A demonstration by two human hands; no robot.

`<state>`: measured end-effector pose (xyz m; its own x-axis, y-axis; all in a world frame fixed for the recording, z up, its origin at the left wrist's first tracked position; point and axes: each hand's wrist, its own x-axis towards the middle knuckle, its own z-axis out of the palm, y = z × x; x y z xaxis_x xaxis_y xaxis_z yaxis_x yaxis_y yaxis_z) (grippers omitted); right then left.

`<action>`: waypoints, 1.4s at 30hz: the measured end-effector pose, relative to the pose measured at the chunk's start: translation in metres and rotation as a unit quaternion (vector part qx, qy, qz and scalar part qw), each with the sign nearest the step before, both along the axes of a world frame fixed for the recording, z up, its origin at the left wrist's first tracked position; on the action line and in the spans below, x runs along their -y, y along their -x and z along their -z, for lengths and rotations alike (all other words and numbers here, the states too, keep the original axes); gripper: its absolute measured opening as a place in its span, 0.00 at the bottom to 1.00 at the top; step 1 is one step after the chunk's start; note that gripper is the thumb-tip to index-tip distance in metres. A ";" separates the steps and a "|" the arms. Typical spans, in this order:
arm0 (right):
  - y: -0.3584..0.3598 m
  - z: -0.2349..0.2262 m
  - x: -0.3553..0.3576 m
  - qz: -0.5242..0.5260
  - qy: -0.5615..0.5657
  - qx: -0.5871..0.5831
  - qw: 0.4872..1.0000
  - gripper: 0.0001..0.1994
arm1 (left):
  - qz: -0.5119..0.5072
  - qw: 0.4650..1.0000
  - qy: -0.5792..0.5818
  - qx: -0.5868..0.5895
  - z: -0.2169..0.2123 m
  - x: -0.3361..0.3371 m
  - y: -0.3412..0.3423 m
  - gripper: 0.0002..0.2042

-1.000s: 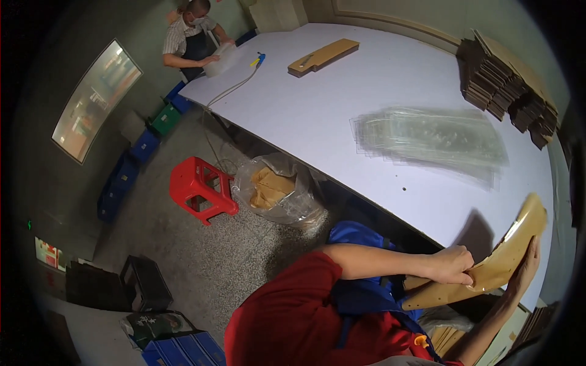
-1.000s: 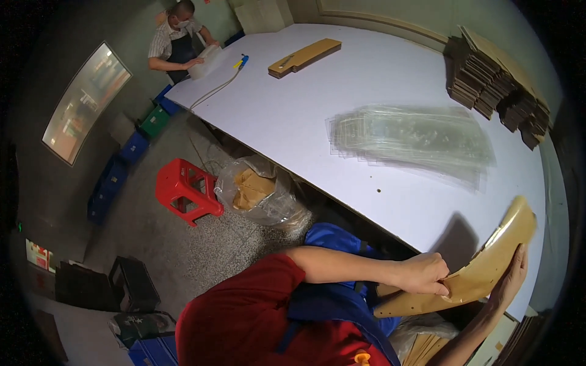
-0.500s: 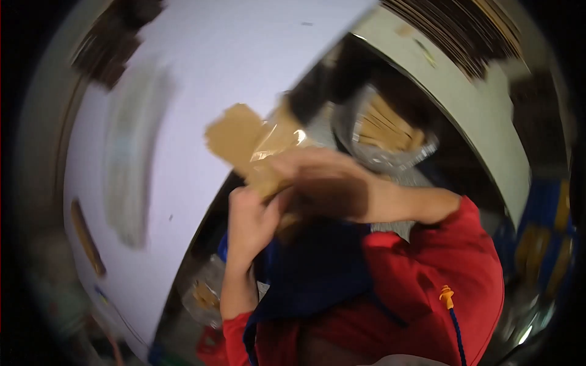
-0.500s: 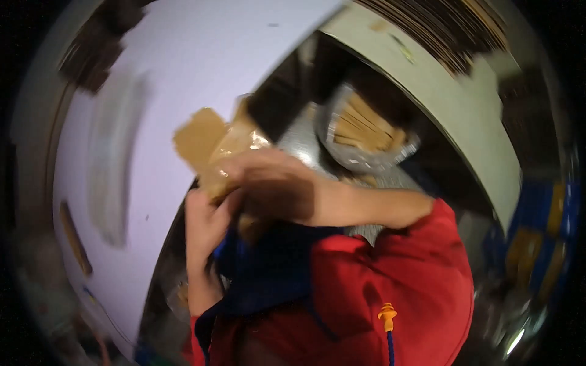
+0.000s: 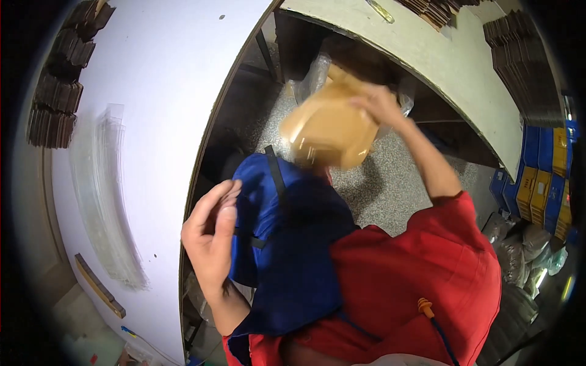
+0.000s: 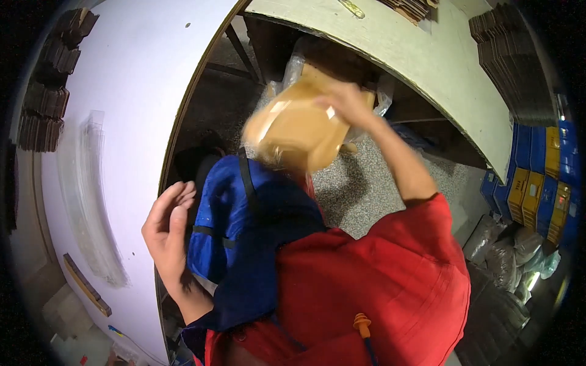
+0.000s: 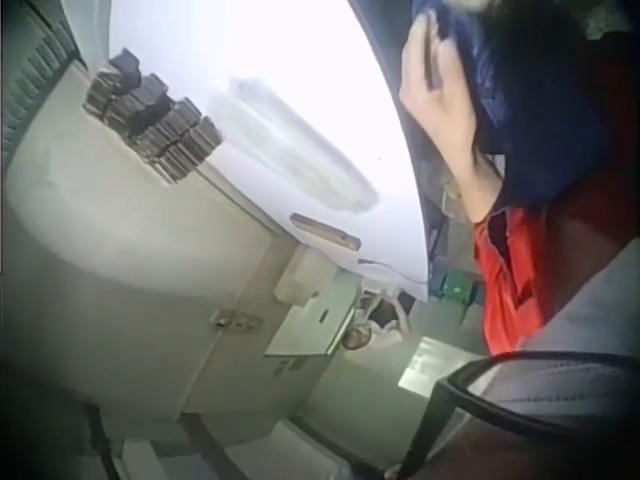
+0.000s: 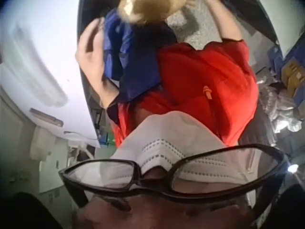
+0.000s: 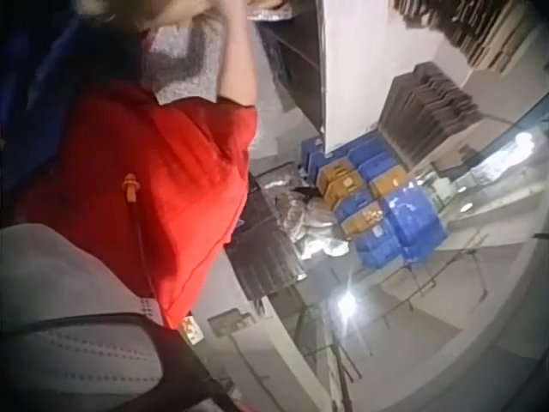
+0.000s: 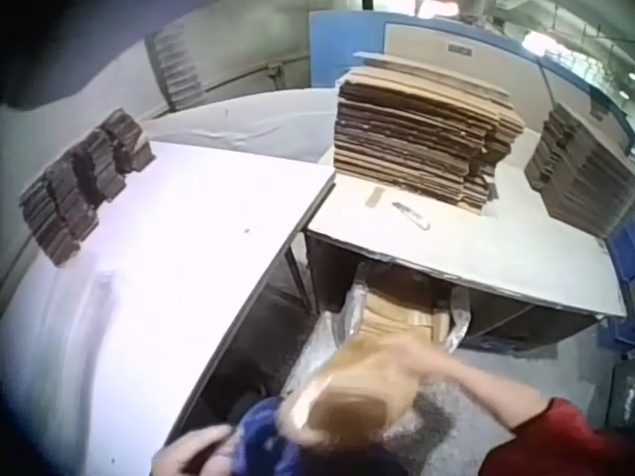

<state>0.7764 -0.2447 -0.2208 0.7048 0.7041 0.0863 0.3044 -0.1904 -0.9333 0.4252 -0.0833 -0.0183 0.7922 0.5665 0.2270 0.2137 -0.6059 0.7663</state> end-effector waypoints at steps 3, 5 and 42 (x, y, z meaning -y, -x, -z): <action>-0.086 0.075 0.029 0.200 0.222 0.188 0.936 0.37 | -0.028 0.997 0.067 0.002 0.014 -0.011 0.016 0.17; -0.086 0.085 0.023 0.283 0.213 0.151 0.923 0.37 | -0.059 0.996 0.069 -0.013 0.030 -0.011 0.027 0.17; 0.237 -0.048 0.009 -0.044 -0.048 0.072 0.995 0.18 | 0.192 0.981 0.030 0.007 -0.039 0.039 0.246 0.29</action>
<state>0.5390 -0.2533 -0.1727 0.6161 0.7463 0.2520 0.4480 -0.0689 -0.8914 0.1790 -0.1226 0.0206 0.9467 0.2404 0.2146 -0.0314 -0.5940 0.8039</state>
